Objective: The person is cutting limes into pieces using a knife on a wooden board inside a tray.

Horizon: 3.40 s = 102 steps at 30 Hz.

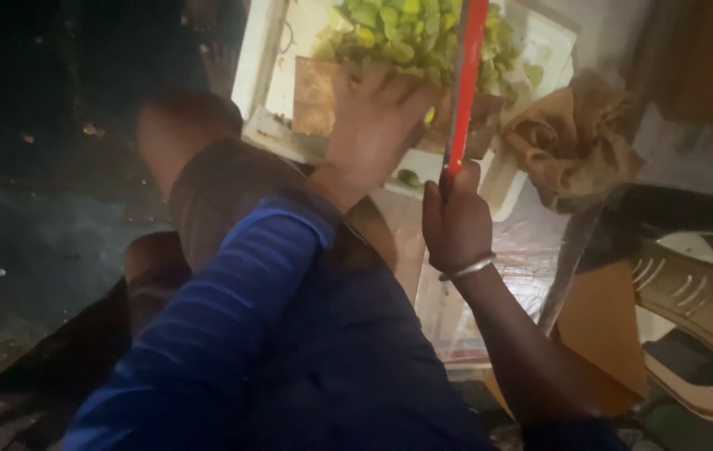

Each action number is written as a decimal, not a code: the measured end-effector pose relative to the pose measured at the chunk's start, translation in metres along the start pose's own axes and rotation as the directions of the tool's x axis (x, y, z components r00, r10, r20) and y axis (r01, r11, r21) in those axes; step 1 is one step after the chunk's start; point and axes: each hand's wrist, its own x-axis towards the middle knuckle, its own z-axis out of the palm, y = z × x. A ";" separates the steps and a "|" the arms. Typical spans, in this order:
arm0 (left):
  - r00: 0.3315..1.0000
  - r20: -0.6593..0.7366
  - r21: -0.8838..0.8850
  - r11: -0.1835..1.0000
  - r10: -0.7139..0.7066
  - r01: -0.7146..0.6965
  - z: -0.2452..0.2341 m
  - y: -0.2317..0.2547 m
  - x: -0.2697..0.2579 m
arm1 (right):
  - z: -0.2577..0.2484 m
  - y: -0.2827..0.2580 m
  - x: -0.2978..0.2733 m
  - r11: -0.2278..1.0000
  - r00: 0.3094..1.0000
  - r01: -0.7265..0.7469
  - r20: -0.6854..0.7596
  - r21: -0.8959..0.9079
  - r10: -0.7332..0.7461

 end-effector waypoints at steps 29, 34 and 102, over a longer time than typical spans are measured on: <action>0.989 -0.075 -0.163 0.980 -0.128 0.115 -0.018 0.000 -0.008 | -0.051 -0.025 -0.021 0.981 0.883 -0.058 0.448 -0.186 0.137; 0.989 -0.039 -0.135 0.981 -0.143 0.136 -0.015 -0.002 -0.009 | 0.035 -0.005 0.020 0.908 0.960 0.135 0.279 -0.397 -0.021; 0.975 0.173 0.040 0.990 -0.142 0.138 -0.057 0.000 -0.031 | -0.064 0.078 0.108 0.999 0.994 0.042 0.105 -0.019 -0.040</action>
